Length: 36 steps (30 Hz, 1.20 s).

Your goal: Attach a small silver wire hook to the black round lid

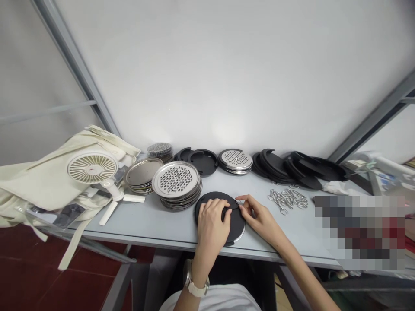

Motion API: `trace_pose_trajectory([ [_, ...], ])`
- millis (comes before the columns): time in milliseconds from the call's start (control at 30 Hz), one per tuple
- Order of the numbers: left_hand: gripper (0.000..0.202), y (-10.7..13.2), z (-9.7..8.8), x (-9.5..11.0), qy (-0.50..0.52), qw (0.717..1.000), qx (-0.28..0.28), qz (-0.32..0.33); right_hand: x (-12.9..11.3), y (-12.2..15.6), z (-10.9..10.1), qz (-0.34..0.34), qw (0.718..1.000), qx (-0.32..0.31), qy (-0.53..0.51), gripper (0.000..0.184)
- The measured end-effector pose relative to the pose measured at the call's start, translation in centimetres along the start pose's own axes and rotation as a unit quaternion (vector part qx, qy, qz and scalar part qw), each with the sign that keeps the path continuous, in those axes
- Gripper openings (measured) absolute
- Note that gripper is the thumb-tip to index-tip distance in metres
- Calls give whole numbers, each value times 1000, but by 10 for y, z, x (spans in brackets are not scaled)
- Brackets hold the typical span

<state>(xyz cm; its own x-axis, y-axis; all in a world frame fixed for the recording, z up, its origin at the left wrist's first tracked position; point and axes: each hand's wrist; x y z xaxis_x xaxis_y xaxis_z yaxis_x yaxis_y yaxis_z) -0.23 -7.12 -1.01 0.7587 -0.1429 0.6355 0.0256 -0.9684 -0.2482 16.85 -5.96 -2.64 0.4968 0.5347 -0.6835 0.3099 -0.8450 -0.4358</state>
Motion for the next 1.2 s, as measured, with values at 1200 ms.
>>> trace_pose_trajectory([
  [1200,10,-1,2,-2,8,1000,-5,4,-2,-1,1,-60,996,11,72,29],
])
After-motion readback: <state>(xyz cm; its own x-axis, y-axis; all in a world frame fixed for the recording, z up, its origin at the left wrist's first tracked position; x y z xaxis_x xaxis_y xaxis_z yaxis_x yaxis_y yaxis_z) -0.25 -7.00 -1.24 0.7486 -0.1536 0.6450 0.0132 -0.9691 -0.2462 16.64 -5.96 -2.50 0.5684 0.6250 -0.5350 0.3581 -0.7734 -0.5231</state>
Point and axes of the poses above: each hand's wrist, its own y-axis away from the middle knuckle, its own z-axis out of the palm, x = y × z, and after that the axes turned 15 degrees about -z, right-handed
